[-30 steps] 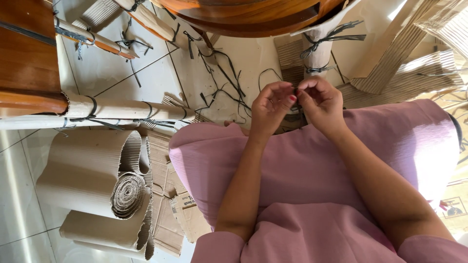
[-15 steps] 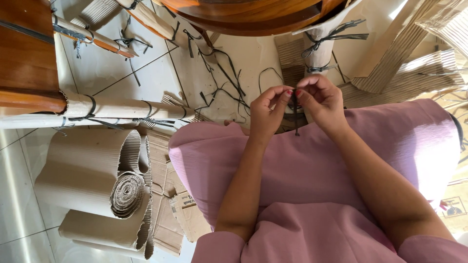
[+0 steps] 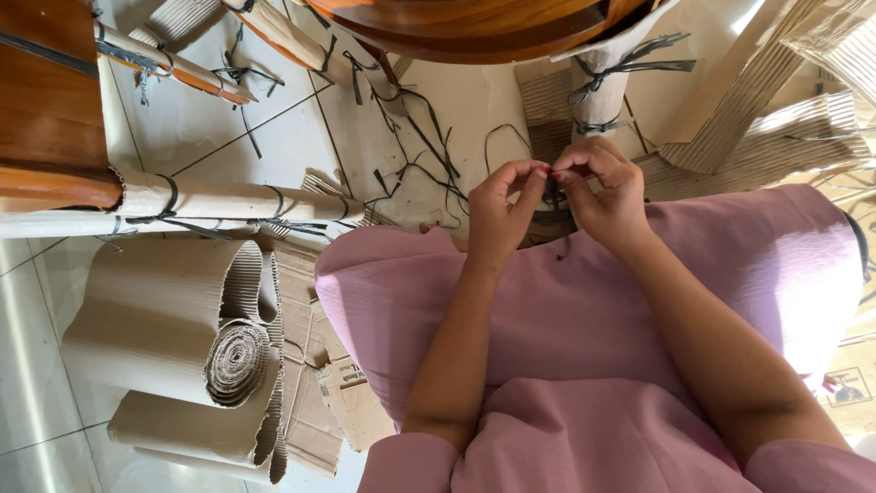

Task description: Wrapping wooden chair components with protective paper and securing them with hand-tied string.

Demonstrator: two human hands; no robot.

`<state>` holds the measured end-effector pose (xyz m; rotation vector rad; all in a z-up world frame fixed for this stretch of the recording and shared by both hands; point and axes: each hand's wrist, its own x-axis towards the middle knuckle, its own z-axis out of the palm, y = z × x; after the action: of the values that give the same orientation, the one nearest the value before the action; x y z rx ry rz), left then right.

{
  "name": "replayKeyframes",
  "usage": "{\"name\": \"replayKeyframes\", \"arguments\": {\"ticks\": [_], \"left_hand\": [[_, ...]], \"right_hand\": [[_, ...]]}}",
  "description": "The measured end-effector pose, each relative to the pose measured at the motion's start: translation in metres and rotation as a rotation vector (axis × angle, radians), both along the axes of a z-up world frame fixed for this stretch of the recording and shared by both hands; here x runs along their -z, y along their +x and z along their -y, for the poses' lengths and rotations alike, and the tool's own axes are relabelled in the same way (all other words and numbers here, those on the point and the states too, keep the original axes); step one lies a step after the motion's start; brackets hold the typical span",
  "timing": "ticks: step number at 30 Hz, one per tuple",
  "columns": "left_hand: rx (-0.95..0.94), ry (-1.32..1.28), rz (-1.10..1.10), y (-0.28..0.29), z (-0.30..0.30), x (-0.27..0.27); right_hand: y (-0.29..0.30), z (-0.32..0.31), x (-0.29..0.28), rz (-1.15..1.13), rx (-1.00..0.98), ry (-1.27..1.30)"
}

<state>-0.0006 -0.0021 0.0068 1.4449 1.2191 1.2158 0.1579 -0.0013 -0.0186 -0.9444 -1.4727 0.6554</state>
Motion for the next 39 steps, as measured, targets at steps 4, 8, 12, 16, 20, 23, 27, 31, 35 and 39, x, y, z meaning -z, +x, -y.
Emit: {"name": "replayKeyframes", "arguments": {"ticks": [4,8,12,16,20,23,27,31,35,39], "left_hand": [[-0.033,-0.067,0.055,-0.003,-0.004,0.01],[-0.003,-0.289,0.564,-0.012,-0.013,0.034],[-0.066,-0.421,0.918,-0.022,-0.02,0.052],[-0.08,-0.423,1.067,-0.04,-0.03,0.064],[-0.123,-0.352,1.166,-0.054,-0.037,0.06],[-0.148,-0.346,1.132,-0.061,-0.038,0.059],[-0.228,-0.345,0.989,-0.055,-0.035,0.053],[-0.045,-0.282,0.801,-0.04,-0.026,0.051],[0.108,-0.322,0.663,-0.025,-0.019,0.05],[0.191,-0.323,0.677,-0.029,-0.024,0.035]], "right_hand": [[0.0,-0.002,0.007,-0.116,-0.064,-0.016],[0.007,0.001,0.014,-0.61,-0.274,-0.429],[0.016,0.002,0.007,-0.803,-0.45,-0.553],[0.027,0.001,-0.005,-0.502,-0.451,-0.63],[0.05,-0.01,-0.022,0.093,-0.593,-0.862],[0.074,-0.006,0.015,0.08,-0.629,-0.831],[0.072,-0.013,-0.019,-0.605,-0.712,-0.333],[0.085,-0.011,-0.008,-1.07,-0.531,-0.515],[0.095,-0.013,-0.027,-0.94,-0.458,-0.428],[0.102,-0.009,-0.037,-0.794,-0.182,-0.445]]}}
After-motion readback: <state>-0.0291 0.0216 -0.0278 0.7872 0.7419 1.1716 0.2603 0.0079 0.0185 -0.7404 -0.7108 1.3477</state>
